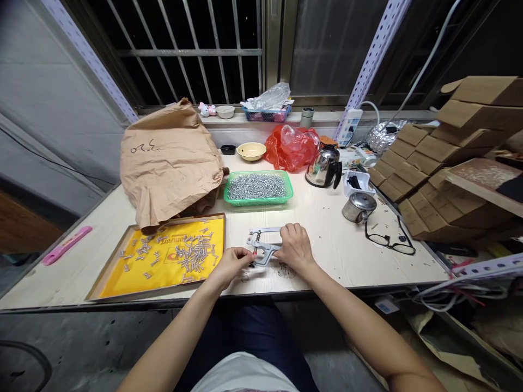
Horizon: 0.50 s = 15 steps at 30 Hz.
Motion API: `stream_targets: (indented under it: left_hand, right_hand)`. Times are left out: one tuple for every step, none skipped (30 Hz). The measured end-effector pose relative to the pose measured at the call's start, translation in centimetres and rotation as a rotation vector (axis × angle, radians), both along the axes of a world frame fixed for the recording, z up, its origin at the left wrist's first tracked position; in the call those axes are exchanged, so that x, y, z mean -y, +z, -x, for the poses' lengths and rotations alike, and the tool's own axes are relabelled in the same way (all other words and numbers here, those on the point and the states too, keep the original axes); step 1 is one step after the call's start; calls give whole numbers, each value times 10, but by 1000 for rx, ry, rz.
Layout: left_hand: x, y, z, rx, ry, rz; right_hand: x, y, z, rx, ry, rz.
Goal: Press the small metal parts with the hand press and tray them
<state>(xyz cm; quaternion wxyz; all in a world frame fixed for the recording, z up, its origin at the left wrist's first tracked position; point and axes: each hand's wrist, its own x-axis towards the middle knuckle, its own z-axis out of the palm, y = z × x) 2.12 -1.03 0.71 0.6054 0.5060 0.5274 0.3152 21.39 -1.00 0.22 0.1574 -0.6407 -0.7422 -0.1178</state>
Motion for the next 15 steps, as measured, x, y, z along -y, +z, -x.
stream_targets:
  left_hand:
    - [0, 1, 0, 15, 21, 27]
    - [0, 3, 1, 25, 44, 57]
    - [0, 4, 1, 32, 61, 83]
    - [0, 5, 1, 34, 70, 101]
    - [-1, 6, 1, 34, 74, 111]
    - [-1, 6, 2, 32, 71, 117]
    - [-2, 6, 2, 28, 63, 126]
    - [-4, 5, 1, 21, 53, 140]
    - [-5, 4, 1, 13, 44, 160]
    - [-6, 3, 0, 6, 38, 183]
    - [-7, 1, -1, 6, 33, 205]
    - [-7, -1, -3, 14, 34, 220]
    - [-7, -4, -4, 28, 40, 222]
    - [-7, -7, -6, 44, 48, 211]
    - [-6, -10, -7, 59, 57, 191]
  right_hand:
    - [-1, -3, -1, 8, -10, 21]
    - [-2, -6, -1, 16, -17, 40]
    - [-2, -9, -2, 23, -17, 56]
    - [-3, -13, -2, 30, -9, 67]
    - [-4, -15, -2, 37, 5, 74]
    - [-4, -16, -2, 42, 21, 75]
    - [-5, -16, -2, 46, 32, 72]
    - [-5, -15, -2, 48, 36, 66]
    - [-5, -13, -2, 52, 33, 60]
    - [-5, -10, -2, 53, 27, 50]
    - [-5, -7, -1, 49, 19, 34]
    - [-4, -3, -1, 40, 14, 13]
    - [-4, -1, 0, 27, 11, -8]
    - [-3, 1, 0, 11, 11, -27]
    - [-3, 2, 1, -6, 10, -38]
